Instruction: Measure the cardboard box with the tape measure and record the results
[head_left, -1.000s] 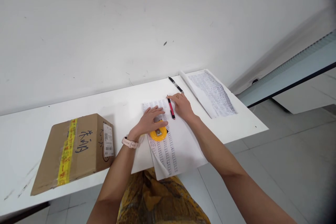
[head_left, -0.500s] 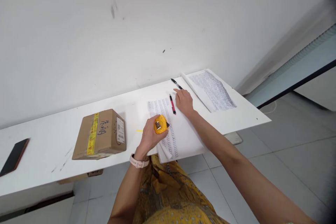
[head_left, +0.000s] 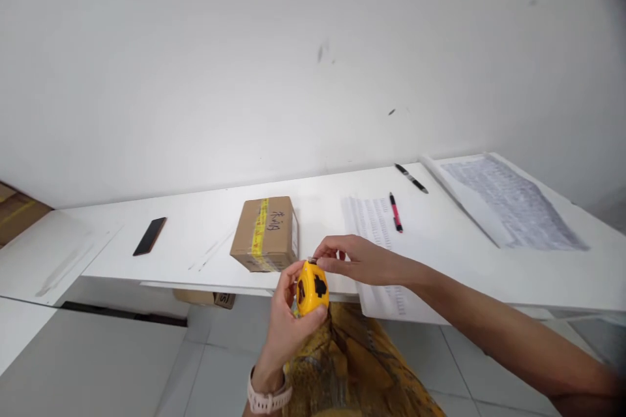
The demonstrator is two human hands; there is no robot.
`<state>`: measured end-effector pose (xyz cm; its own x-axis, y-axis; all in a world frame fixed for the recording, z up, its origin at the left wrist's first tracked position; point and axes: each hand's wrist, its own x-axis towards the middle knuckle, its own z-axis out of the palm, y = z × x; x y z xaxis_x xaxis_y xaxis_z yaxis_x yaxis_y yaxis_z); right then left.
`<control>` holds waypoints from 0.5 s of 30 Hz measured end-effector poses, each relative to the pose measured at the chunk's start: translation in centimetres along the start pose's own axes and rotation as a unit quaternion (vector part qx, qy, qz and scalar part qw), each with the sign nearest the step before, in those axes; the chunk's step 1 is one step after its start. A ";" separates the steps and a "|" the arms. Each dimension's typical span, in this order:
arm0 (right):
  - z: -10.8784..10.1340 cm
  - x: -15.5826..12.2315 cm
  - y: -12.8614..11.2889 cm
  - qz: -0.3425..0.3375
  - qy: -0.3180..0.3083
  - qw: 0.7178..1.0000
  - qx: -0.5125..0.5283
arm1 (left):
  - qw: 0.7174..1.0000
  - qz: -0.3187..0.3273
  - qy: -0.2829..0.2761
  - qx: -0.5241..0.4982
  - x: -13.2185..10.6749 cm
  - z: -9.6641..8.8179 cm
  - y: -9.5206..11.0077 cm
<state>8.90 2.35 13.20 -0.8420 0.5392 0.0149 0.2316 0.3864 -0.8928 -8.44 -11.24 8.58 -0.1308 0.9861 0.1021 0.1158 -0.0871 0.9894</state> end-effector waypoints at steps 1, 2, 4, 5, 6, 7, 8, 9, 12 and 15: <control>0.6 0.8 -0.3 -0.003 -0.013 1.000 0.006 | 1.000 0.002 0.007 -0.007 -0.6 -0.7 0.1; 1.2 1.6 -0.6 -0.005 -0.027 1.000 0.015 | 1.000 0.005 0.013 -0.013 -1.2 -1.4 0.2; 2.1 3.3 -1.4 -0.013 -0.053 0.998 0.036 | 0.999 0.006 0.022 -0.025 -2.1 -2.8 0.7; 2.2 4.2 -1.9 -0.020 -0.060 0.997 0.043 | 0.999 -0.002 0.020 -0.035 -2.5 -3.5 1.1; 2.1 5.3 -2.5 -0.031 -0.062 0.996 0.047 | 0.999 -0.014 0.012 -0.050 -2.8 -4.3 1.4; 1.8 6.3 -3.0 -0.044 -0.057 0.996 0.048 | 0.997 -0.029 -0.001 -0.072 -3.2 -5.0 1.7; 1.2 7.5 -3.4 -0.056 -0.047 0.996 0.049 | 0.994 -0.046 -0.017 -0.100 -3.6 -5.8 2.0; 0.4 8.6 -3.8 -0.061 -0.031 0.996 0.050 | 0.989 -0.063 -0.034 -0.130 -4.0 -6.5 2.1; -2.2 12.2 -4.3 -0.034 0.008 0.998 0.048 | 0.966 -0.118 -0.062 -0.222 -4.9 -8.5 2.1; -4.1 15.4 -3.7 0.018 0.022 1.000 0.009 | 0.943 -0.157 -0.038 -0.291 -4.9 -9.7 2.0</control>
<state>-2.91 12.24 18.61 -0.8105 0.5857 0.0016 0.2528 0.3523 -0.9011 -17.17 -17.60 11.01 0.0039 0.9815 -0.1914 -0.4790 0.1698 0.8612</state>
